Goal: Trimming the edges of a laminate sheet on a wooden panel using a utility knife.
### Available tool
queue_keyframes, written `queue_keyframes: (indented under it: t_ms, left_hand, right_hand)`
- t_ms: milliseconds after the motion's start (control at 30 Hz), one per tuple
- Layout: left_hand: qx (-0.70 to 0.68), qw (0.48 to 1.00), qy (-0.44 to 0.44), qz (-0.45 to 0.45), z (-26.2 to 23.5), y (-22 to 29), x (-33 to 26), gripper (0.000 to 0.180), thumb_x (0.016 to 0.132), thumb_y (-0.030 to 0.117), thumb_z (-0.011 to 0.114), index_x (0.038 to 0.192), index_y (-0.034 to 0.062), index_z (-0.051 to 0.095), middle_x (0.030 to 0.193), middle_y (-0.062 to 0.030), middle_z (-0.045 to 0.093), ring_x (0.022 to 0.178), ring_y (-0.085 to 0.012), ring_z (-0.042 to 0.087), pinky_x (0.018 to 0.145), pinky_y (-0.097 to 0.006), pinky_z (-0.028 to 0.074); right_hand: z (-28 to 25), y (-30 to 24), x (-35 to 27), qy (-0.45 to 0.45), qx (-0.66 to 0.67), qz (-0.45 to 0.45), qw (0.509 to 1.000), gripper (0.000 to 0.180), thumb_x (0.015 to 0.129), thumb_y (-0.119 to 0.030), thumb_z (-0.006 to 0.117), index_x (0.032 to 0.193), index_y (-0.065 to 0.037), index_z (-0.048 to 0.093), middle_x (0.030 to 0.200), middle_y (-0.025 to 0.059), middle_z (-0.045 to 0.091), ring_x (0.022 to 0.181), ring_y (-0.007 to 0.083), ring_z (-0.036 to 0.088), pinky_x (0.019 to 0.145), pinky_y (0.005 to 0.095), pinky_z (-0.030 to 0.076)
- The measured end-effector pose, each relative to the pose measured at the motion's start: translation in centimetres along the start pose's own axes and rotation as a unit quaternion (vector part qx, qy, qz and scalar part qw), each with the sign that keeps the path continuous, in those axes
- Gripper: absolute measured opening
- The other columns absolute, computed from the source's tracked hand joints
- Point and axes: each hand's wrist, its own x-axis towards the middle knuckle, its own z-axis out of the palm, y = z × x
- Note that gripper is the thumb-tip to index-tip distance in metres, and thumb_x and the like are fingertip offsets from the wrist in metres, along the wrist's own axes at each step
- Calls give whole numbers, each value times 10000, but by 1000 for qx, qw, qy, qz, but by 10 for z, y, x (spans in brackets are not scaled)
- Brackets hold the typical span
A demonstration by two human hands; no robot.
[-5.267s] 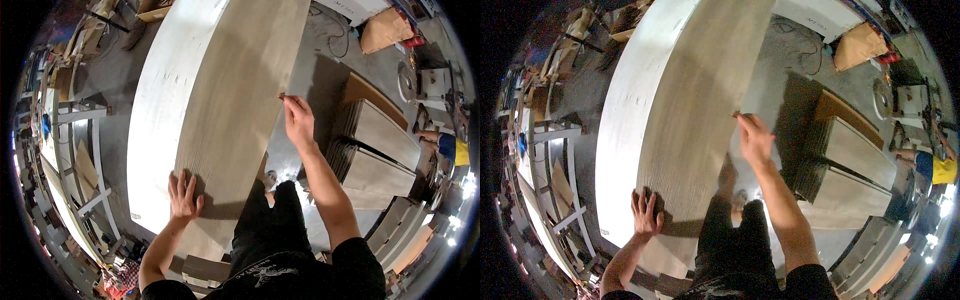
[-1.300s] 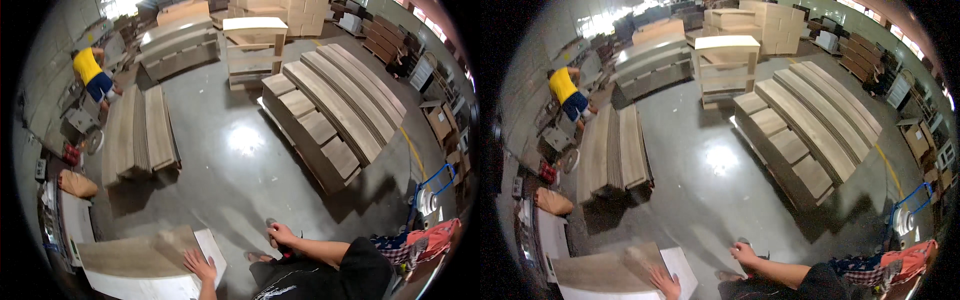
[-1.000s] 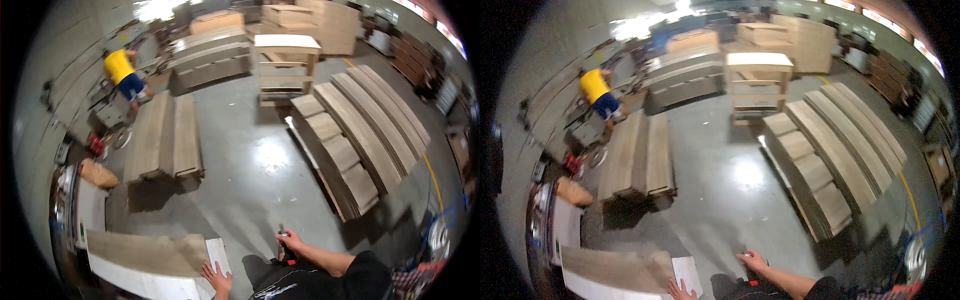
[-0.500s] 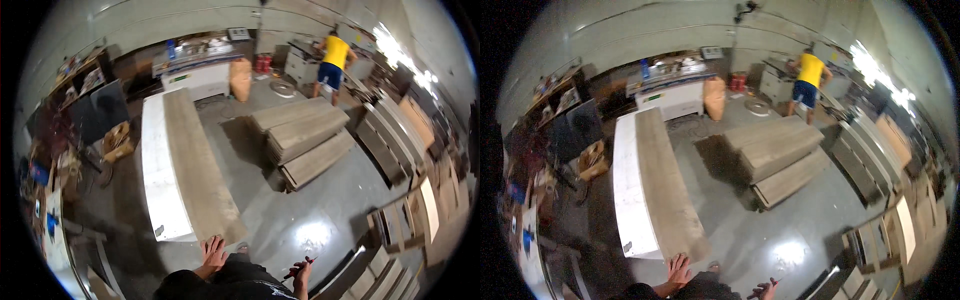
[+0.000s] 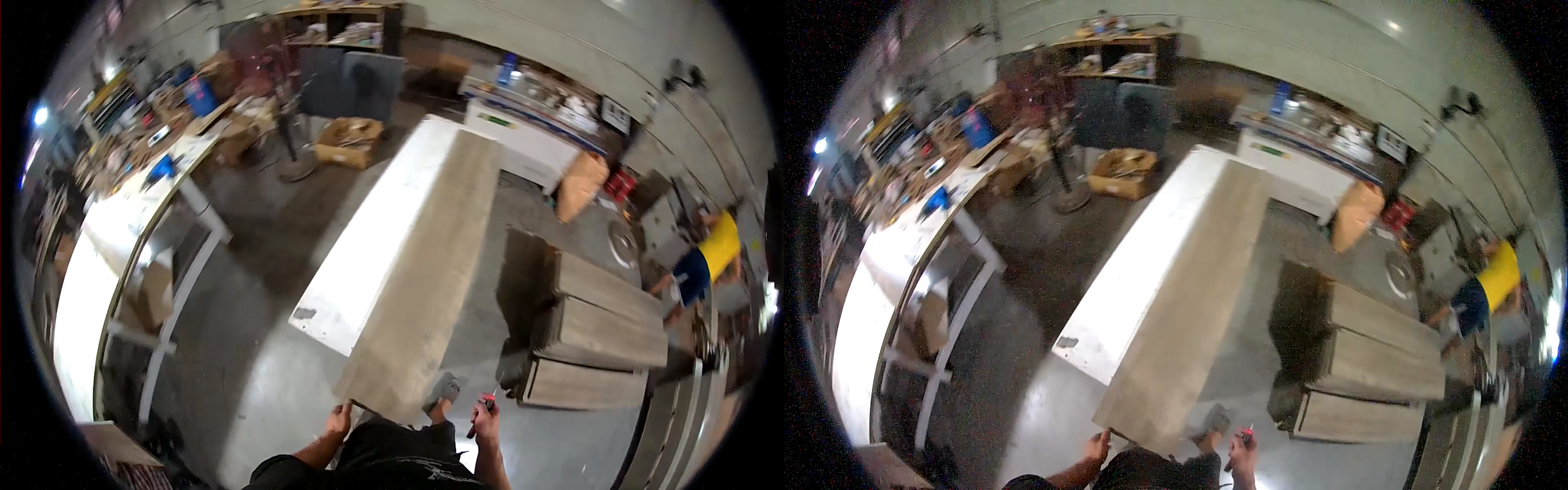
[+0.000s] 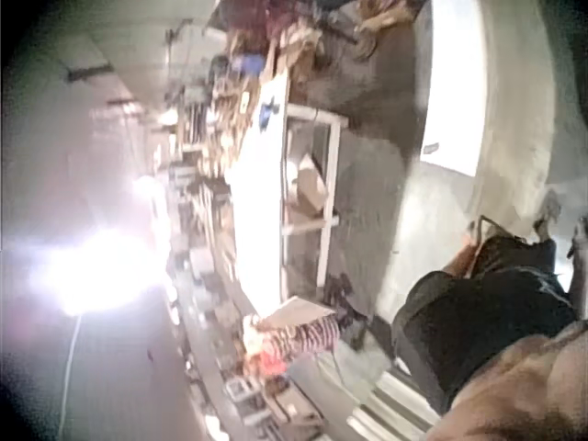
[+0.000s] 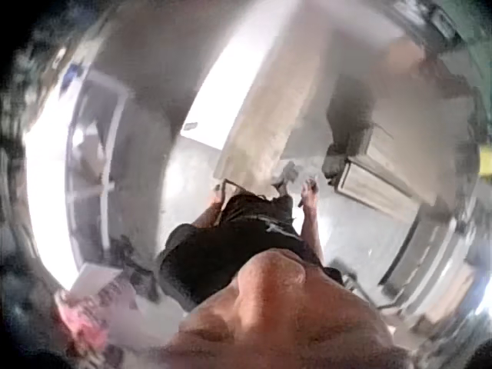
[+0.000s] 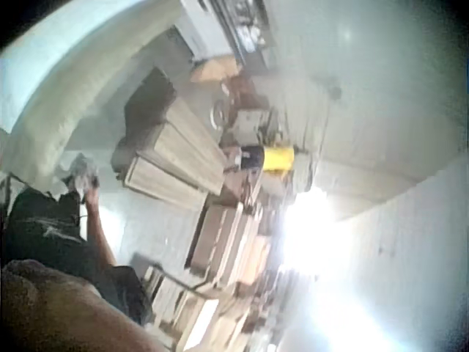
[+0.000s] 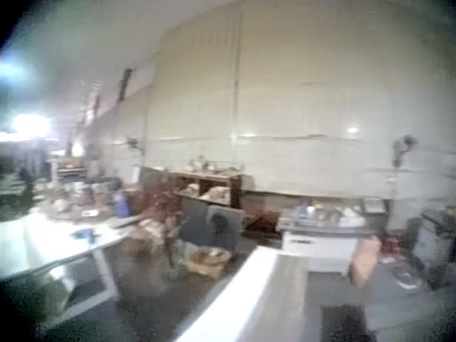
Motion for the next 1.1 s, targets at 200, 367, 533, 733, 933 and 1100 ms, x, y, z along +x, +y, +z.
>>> queue_keyframes:
  t_ms: [200, 367, 533, 733, 933, 1100]
  left_hand:
    - [-257, 951, 95, -144, 114, 44, -46, 754, 985, 680, 474, 1367, 40, 585, 1280, -225, 662, 1087, -312, 686, 892, -432, 540]
    - [-258, 902, 324, -120, 180, 12, 11, 809, 959, 694, 463, 1243, -44, 634, 1169, -281, 695, 1129, -418, 657, 943, -485, 506]
    - [-363, 813, 440, -115, 184, 44, -85, 800, 929, 667, 532, 1144, -93, 666, 1158, -335, 672, 1154, -477, 626, 982, -499, 479]
    - [-372, 775, 480, -175, 188, -49, -157, 841, 953, 707, 431, 1246, -54, 636, 1250, -309, 648, 1198, -454, 610, 1030, -496, 467]
    - [-399, 721, 526, -209, 198, -115, -266, 762, 970, 673, 413, 1210, -2, 673, 1191, -274, 683, 1151, -441, 633, 989, -507, 491]
    - [-440, 685, 541, -211, 224, -113, -362, 660, 992, 624, 400, 1090, 52, 715, 1056, -241, 718, 1013, -431, 678, 899, -519, 522]
  right_hand:
    - [34, -61, 106, -131, -14, 94, 987, 318, 927, -154, 615, 1240, -100, 604, 906, 42, 625, 628, 154, 570, 519, 313, 468]
    - [45, -100, 192, -170, -118, 151, 967, 254, 920, -249, 673, 1146, -156, 607, 949, 2, 611, 748, 154, 586, 541, 330, 467]
    - [94, -126, 260, -140, -109, 150, 973, 260, 923, -396, 680, 905, -158, 576, 888, -36, 597, 794, 143, 592, 650, 354, 465]
    - [125, -120, 324, -305, -24, 183, 934, 422, 980, -491, 541, 1229, -159, 617, 1208, 39, 658, 1035, 247, 645, 847, 433, 539]
    - [139, -138, 214, -338, -165, 118, 919, 573, 946, -555, 606, 1364, -165, 575, 1318, 54, 603, 1172, 264, 564, 985, 471, 458]
    - [151, -138, 109, -463, -115, 99, 873, 615, 919, -557, 634, 1394, -172, 560, 1378, 74, 568, 1240, 291, 517, 1033, 518, 409]
